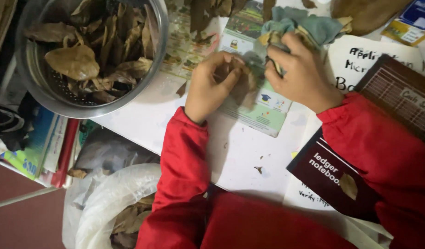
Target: Cleaning dried leaves by rubbing each one with a cloth on a flat surface
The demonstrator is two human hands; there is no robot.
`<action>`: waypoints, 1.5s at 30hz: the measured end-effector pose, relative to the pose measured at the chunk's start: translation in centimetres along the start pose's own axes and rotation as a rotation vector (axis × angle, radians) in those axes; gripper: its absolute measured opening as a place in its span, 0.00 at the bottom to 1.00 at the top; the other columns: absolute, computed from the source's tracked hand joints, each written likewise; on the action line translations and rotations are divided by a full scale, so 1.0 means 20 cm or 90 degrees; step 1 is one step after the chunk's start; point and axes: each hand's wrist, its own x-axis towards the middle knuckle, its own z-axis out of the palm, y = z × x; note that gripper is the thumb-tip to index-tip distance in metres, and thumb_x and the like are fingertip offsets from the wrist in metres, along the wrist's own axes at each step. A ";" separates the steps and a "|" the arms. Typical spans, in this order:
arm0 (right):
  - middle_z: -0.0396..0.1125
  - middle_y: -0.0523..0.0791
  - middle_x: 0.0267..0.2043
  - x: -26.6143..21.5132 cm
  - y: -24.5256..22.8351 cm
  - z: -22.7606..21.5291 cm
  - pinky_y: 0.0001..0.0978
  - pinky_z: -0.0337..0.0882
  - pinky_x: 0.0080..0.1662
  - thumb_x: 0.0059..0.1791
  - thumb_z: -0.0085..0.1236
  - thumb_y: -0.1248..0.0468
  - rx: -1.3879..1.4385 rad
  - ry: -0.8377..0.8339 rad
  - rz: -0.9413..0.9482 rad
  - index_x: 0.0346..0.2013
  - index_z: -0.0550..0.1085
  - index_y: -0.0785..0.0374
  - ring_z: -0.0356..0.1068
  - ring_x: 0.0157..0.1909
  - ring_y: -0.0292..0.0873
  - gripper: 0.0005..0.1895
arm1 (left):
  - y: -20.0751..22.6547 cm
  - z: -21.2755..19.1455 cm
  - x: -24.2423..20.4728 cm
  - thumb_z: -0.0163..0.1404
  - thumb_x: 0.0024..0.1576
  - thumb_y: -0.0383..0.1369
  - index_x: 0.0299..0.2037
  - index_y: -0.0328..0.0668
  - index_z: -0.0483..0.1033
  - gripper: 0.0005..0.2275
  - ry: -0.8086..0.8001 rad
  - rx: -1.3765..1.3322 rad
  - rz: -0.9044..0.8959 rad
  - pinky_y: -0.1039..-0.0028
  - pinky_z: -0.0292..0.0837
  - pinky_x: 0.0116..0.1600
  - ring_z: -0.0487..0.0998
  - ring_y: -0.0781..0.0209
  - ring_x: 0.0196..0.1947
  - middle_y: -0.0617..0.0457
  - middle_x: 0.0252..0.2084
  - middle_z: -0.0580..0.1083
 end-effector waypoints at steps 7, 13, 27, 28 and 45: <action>0.60 0.52 0.38 0.01 0.04 -0.03 0.43 0.60 0.45 0.56 0.49 0.70 0.176 0.008 0.015 0.32 0.70 0.73 0.59 0.43 0.51 0.10 | 0.02 -0.04 -0.02 0.50 0.58 0.24 0.41 0.44 0.73 0.05 -0.020 -0.185 -0.057 0.81 0.72 0.38 0.75 0.72 0.30 0.60 0.35 0.75; 0.56 0.52 0.36 0.00 0.03 -0.02 0.40 0.58 0.41 0.57 0.46 0.74 0.218 0.107 0.038 0.34 0.70 0.76 0.58 0.39 0.49 0.09 | 0.13 -0.04 -0.16 0.47 0.54 0.18 0.33 0.41 0.64 0.07 0.062 0.117 0.132 0.67 0.64 0.38 0.68 0.56 0.28 0.52 0.31 0.67; 0.72 0.53 0.45 -0.02 -0.10 -0.02 0.42 0.75 0.44 0.50 0.60 0.69 0.064 -0.098 -0.208 0.37 0.82 0.66 0.71 0.44 0.50 0.05 | 0.18 0.07 -0.49 0.44 0.66 0.24 0.56 0.23 0.72 0.12 -0.004 0.320 0.249 0.57 0.71 0.52 0.72 0.39 0.43 0.33 0.54 0.72; 0.74 0.51 0.45 -0.04 -0.14 0.02 0.46 0.75 0.39 0.47 0.61 0.67 0.052 -0.129 -0.180 0.34 0.81 0.61 0.74 0.39 0.54 0.04 | 0.18 0.09 -0.52 0.50 0.61 0.24 0.48 0.29 0.77 0.08 0.035 0.348 0.212 0.61 0.72 0.48 0.74 0.41 0.44 0.37 0.50 0.75; 0.69 0.42 0.41 0.08 -0.27 -0.10 0.20 0.76 0.22 0.47 0.63 0.71 -0.174 -0.311 -0.240 0.46 0.80 0.54 0.73 0.29 0.33 0.14 | 0.27 0.09 -0.55 0.46 0.62 0.21 0.48 0.22 0.73 0.08 0.062 0.288 0.109 0.52 0.68 0.50 0.67 0.38 0.43 0.34 0.56 0.69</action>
